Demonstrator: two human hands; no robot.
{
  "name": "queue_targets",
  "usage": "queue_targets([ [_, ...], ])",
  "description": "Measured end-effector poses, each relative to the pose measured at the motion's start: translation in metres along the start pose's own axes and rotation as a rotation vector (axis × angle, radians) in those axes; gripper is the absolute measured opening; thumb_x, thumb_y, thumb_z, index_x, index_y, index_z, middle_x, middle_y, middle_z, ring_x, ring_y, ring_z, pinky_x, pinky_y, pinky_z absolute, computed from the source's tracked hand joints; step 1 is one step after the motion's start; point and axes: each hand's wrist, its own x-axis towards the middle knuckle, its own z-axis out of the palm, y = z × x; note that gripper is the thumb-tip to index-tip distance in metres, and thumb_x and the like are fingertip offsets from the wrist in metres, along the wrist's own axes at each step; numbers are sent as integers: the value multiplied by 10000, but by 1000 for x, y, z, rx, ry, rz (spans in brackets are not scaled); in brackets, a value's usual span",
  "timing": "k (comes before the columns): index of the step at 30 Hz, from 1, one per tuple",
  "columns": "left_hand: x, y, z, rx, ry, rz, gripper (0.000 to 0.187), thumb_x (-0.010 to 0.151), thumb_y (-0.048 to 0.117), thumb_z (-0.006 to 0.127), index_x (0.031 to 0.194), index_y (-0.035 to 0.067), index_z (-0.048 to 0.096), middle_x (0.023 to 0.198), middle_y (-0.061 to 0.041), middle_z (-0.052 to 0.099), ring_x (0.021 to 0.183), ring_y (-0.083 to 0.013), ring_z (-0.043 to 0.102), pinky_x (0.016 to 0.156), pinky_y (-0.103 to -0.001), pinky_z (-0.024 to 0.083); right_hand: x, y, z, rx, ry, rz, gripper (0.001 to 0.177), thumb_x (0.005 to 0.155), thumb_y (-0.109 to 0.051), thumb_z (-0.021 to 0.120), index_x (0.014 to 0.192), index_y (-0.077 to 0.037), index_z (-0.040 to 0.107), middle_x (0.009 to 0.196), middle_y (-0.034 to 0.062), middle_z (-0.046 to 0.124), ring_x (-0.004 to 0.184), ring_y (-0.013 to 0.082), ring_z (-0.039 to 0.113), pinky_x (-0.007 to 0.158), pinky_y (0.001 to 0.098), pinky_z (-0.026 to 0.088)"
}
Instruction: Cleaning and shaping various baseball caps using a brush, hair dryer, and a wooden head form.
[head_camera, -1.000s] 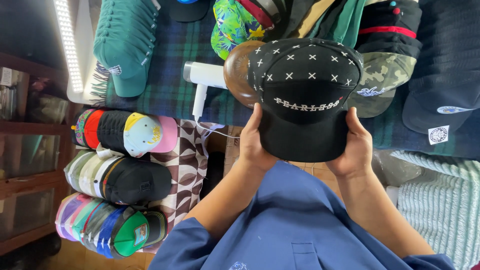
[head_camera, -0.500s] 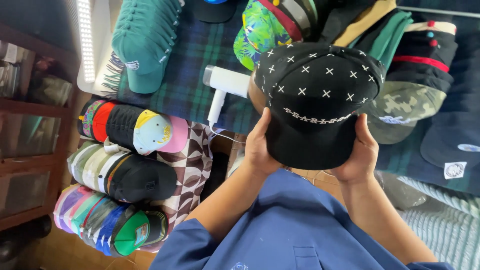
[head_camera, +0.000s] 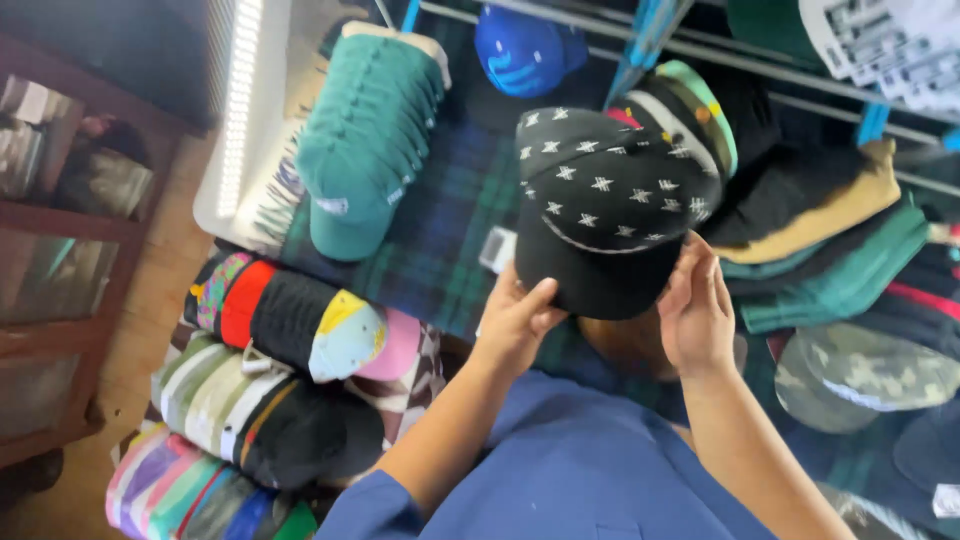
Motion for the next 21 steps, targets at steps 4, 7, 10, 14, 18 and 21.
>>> queue_targets([
  [4,82,43,-60,120,163,81,599,953,13,686,1476,212,473,1205,-120,682,966,-273,742,809,-431,660,39,6,24,-91,90,85,563,1072,-486,455,1463,-81,462,1323,218,612,1200,313,646,1059,510,552],
  [7,141,62,-85,175,289,47,604,962,16,684,1485,213,455,1171,-144,694,935,-291,757,776,-407,664,62,25,10,-45,163,136,464,1126,-417,396,1434,-86,504,1178,217,659,1075,324,701,1022,542,579],
  [10,189,78,-77,288,379,-23,639,1003,56,650,1558,212,375,1321,-226,646,1126,-365,695,966,-491,587,81,39,3,-54,212,144,401,1146,-334,379,1415,-84,540,1155,209,668,1060,314,707,1013,533,587],
  [14,234,75,-76,306,445,-73,656,1010,56,643,1578,226,361,1361,-251,610,1169,-389,667,986,-502,579,106,54,24,-150,249,210,339,1121,-218,422,1374,-37,555,1121,229,668,1033,328,699,988,553,583],
  [18,272,72,-73,359,455,-63,626,997,72,660,1550,236,416,1251,-222,673,1057,-342,721,899,-461,632,145,58,58,-382,135,156,299,1101,-117,484,1349,32,560,1130,273,669,1028,343,701,938,540,595],
  [21,288,83,-65,384,462,-53,646,996,72,665,1565,228,401,1243,-197,674,1056,-313,720,897,-447,629,165,46,78,-522,106,105,297,1100,-86,493,1351,62,551,1085,267,680,962,301,711,855,459,629],
])
